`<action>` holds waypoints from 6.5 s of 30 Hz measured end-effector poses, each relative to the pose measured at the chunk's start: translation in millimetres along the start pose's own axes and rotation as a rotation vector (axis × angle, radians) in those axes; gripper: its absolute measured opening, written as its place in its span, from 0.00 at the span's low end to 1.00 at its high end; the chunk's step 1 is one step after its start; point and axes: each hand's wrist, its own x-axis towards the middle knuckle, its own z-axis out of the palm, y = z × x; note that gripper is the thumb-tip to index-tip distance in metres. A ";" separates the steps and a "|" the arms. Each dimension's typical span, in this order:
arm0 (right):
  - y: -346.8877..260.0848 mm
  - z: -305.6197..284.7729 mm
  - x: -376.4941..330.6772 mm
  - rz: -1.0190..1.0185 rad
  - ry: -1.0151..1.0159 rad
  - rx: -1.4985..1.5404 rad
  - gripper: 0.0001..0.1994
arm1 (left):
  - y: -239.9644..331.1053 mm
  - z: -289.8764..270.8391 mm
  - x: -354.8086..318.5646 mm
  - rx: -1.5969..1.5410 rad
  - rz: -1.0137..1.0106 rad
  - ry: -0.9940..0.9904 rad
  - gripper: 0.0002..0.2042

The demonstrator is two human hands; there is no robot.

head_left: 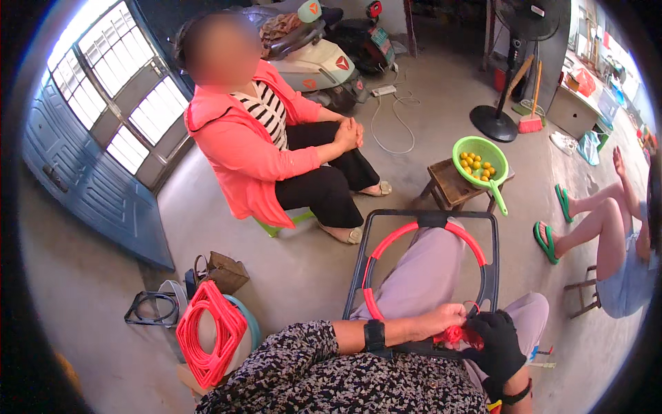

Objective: Winding a red rope around a circular plastic frame.

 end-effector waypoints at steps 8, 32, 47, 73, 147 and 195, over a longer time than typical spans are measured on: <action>-32.3 1.9 183.3 -0.351 0.341 0.769 0.18 | 192.7 -48.8 -98.0 0.444 0.363 0.555 0.08; 116.5 -46.8 244.9 -0.689 0.247 1.733 0.16 | 172.9 -21.3 -88.1 0.215 0.350 0.620 0.07; 76.0 -23.6 103.6 0.070 0.524 0.503 0.10 | 36.7 8.4 -4.5 -0.082 0.079 0.167 0.06; 6.1 -18.8 -1.8 0.061 0.024 -0.022 0.22 | -2.4 17.7 15.1 0.325 0.205 0.080 0.06; 102.9 18.9 -75.8 0.650 0.730 1.195 0.19 | 28.8 -14.2 -4.3 -0.076 0.051 0.203 0.11; 171.2 14.0 -110.1 0.767 0.899 0.976 0.12 | -10.1 6.6 3.4 -0.150 -0.062 0.198 0.11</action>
